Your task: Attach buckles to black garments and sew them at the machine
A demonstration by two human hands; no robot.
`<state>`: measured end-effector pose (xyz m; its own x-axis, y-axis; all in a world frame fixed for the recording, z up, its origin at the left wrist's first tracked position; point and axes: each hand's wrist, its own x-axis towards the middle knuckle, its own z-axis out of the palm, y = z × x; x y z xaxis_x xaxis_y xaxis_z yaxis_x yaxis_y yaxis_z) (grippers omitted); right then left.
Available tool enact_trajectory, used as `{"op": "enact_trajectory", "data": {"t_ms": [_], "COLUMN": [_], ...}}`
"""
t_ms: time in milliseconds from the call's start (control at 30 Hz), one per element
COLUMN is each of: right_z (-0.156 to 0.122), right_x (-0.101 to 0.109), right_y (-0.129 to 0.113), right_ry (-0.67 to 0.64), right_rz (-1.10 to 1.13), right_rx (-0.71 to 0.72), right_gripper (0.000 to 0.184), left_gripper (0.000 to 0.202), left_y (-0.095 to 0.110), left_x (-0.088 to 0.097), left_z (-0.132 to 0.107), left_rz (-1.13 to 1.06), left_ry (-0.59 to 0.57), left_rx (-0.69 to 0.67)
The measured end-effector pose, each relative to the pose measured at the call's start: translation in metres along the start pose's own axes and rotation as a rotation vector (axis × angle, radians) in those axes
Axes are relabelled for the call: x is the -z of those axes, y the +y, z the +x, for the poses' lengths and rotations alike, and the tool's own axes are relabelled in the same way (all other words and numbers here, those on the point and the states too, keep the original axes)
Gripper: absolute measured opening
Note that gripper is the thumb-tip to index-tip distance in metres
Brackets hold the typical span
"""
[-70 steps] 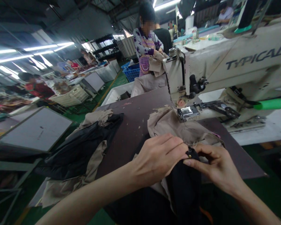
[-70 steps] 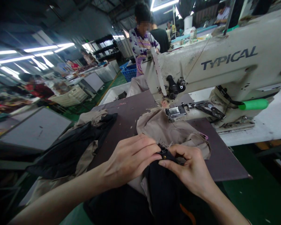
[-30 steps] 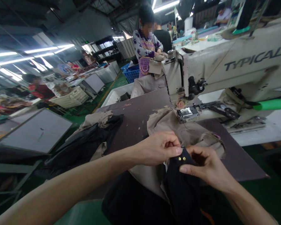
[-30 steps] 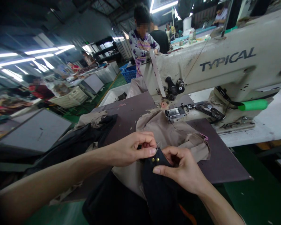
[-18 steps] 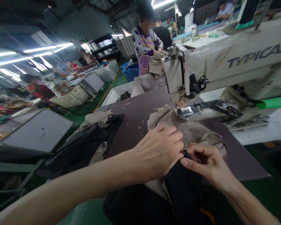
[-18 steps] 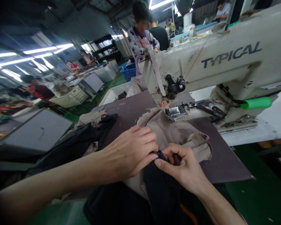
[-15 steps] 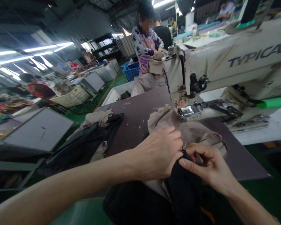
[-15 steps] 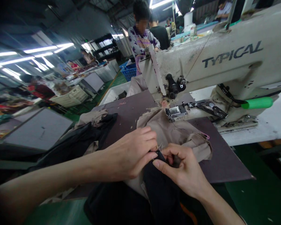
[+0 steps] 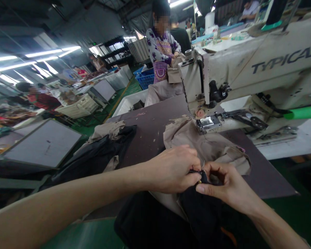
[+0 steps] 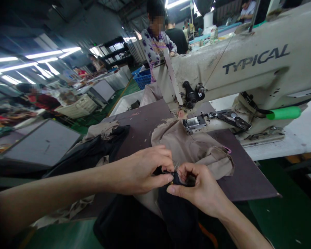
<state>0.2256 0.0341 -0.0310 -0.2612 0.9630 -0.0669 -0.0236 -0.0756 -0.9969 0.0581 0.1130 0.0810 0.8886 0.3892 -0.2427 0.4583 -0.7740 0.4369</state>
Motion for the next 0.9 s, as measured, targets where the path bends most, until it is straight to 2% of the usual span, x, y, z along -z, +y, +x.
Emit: {"op": "enact_trajectory", "data": {"t_ms": [133,233,367,467,567,767,900], "right_z": [-0.001,-0.001,-0.004,-0.008,-0.01,-0.008,-0.014], "right_x": [-0.001,0.004,0.013,0.017,0.017,0.011,0.005], "right_y": [0.001,0.003,0.006,0.008,0.006,0.0,0.003], "right_ry": [0.02,-0.014,-0.146,-0.099,-0.025,0.093,0.226], "right_rz": [0.066,0.245,0.51,0.387,0.168,-0.106,-0.145], "right_rx": [-0.018,0.024,0.061,0.101,0.147,0.229,0.321], "right_gripper": [0.035,0.037,0.039,0.031,0.029,0.017,0.015], "left_gripper": [0.008,0.01,0.009,0.013,0.013,0.016,0.017], "left_y": [0.004,0.006,0.001,-0.006,-0.012,-0.013,-0.008], "left_x": [-0.01,-0.021,-0.034,-0.043,-0.049,-0.056,-0.06], "left_z": [-0.004,-0.009,-0.019,-0.024,-0.027,-0.029,-0.032], "left_rz": [0.102,0.263,0.432,0.472,0.482,0.524,0.539], "left_ry": [0.055,0.135,0.291,0.408,0.485,0.6,0.681], "left_rx": [-0.02,-0.038,-0.23,-0.336,-0.375,-0.434,-0.459]}}
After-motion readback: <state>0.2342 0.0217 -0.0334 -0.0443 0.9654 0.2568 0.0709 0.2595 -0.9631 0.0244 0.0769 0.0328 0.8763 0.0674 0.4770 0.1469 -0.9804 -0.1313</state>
